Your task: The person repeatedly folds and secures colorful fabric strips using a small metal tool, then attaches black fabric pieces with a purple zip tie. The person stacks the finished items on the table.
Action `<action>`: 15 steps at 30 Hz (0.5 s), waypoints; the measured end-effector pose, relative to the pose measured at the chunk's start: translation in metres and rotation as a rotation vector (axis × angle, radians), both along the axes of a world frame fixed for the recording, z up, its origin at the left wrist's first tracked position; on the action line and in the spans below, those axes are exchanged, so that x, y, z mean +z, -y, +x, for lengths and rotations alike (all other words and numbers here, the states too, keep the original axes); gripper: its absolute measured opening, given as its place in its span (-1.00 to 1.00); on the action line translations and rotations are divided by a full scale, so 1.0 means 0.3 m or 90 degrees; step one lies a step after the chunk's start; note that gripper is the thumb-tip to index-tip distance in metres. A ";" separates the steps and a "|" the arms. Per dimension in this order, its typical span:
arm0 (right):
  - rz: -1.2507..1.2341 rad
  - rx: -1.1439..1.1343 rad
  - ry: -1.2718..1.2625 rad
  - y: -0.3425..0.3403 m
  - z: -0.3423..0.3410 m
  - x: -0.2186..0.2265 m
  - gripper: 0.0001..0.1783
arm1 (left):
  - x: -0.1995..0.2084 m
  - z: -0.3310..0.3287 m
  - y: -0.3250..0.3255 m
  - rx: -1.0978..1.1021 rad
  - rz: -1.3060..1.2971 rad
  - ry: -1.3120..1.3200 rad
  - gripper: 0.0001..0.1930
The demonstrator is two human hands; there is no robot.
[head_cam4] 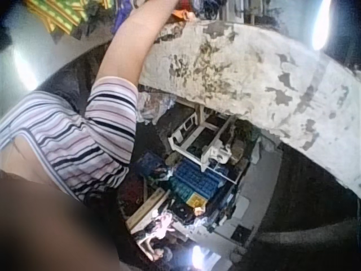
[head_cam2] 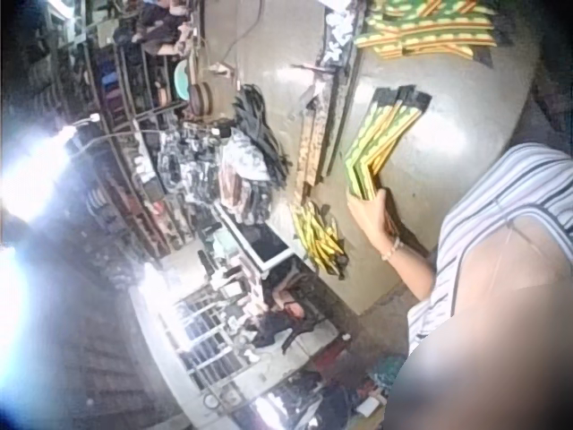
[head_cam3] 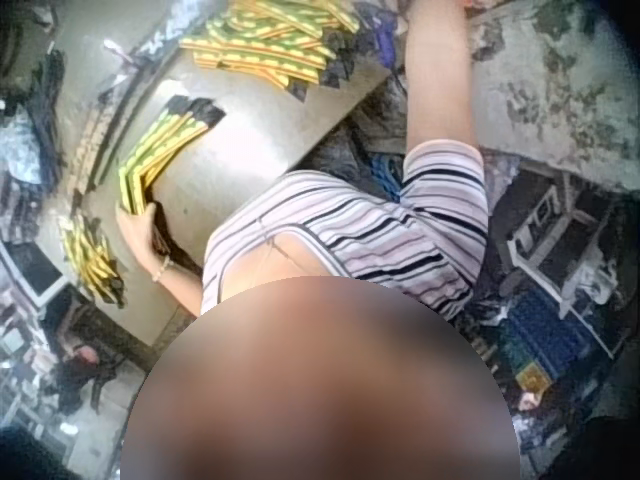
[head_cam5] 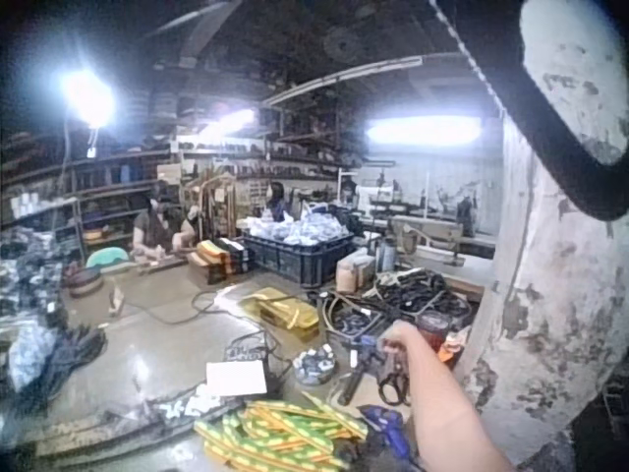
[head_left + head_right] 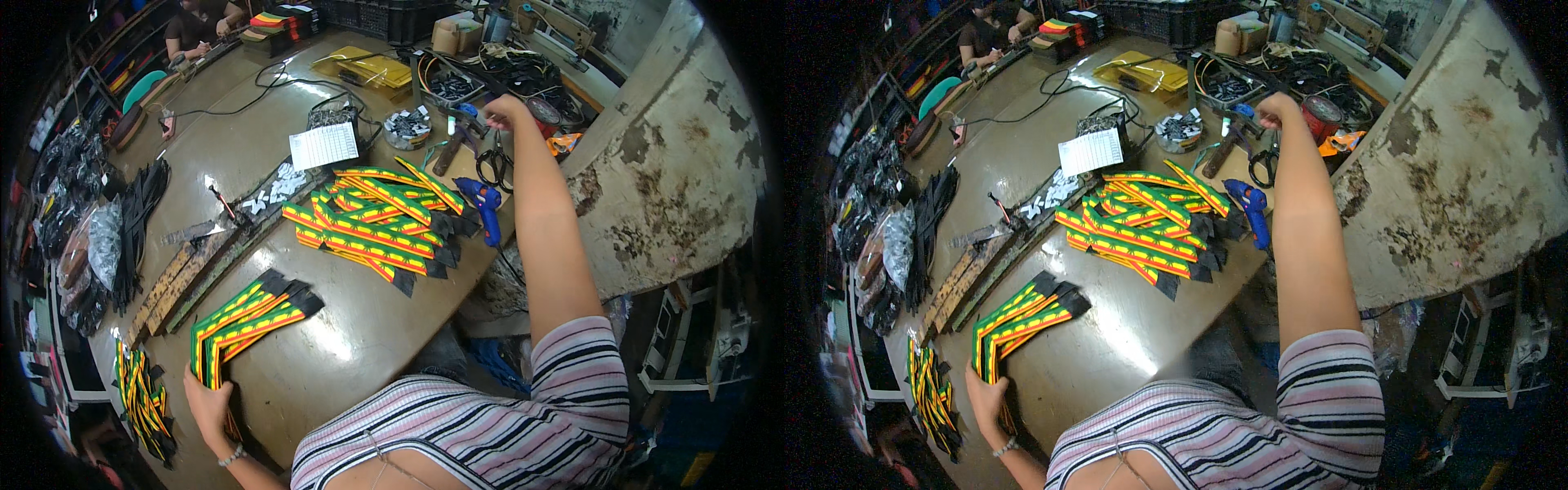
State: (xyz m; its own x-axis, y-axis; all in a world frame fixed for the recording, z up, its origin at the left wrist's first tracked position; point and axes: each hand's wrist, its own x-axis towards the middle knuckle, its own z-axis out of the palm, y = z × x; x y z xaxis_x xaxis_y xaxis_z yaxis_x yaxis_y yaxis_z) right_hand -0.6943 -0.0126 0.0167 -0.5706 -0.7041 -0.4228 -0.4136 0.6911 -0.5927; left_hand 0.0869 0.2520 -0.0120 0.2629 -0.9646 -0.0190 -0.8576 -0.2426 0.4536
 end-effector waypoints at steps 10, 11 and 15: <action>-0.067 0.079 -0.219 0.320 -0.157 0.229 -0.68 | -0.045 0.206 -0.073 0.172 -0.025 0.233 0.15; -0.045 0.147 -0.298 0.348 -0.161 0.232 -0.64 | -0.030 0.192 -0.075 0.146 -0.066 0.264 0.10; 0.013 0.359 -0.526 0.480 -0.160 0.221 0.04 | 0.089 0.106 -0.133 0.051 -0.195 0.273 -0.04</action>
State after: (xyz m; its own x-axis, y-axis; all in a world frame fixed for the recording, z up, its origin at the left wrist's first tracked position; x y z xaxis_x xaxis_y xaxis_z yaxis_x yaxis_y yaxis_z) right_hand -0.7422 -0.1566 0.0829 -0.2761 -0.9593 -0.0596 -0.9609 0.2742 0.0386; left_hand 0.1188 0.2920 0.0146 0.2584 -0.8855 0.3862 -0.9657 -0.2265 0.1269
